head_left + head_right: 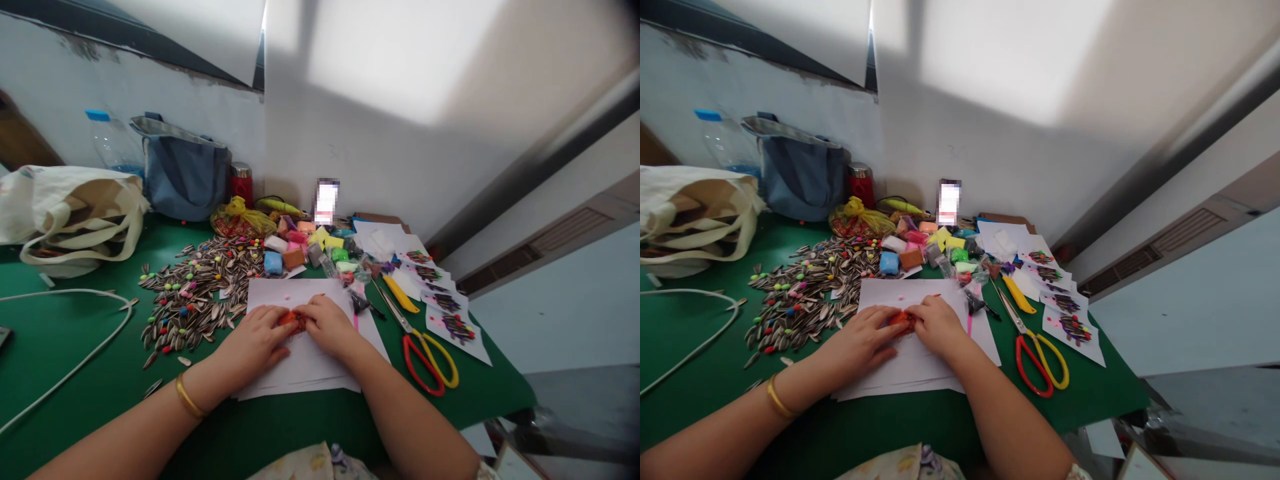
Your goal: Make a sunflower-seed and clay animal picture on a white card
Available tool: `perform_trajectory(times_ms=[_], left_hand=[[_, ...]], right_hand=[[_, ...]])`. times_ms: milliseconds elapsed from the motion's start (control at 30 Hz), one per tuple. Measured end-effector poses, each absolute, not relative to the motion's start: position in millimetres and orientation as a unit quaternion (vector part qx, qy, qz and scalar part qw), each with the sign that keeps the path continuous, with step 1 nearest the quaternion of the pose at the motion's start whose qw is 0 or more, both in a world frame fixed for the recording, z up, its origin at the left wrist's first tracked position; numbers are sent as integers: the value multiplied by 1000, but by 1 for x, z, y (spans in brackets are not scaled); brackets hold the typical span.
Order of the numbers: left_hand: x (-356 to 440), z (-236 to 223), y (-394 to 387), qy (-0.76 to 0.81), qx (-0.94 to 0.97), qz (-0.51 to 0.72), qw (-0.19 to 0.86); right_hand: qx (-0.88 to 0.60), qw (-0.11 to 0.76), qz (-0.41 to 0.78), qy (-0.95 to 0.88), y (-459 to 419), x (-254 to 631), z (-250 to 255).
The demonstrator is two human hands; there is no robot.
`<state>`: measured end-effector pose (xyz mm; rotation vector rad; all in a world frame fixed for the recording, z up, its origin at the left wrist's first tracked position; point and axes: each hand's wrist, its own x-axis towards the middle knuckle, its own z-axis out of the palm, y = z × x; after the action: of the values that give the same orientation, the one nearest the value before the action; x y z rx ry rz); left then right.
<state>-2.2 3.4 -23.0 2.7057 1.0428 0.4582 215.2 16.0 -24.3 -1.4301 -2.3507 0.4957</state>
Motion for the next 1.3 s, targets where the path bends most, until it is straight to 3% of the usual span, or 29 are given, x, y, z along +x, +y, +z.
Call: perform_trajectory(times_ms=[1300], left_hand=[[-2, -23, 3, 350, 917, 159, 103]], right_hand=[[-504, 186, 243, -807, 21, 226, -22]])
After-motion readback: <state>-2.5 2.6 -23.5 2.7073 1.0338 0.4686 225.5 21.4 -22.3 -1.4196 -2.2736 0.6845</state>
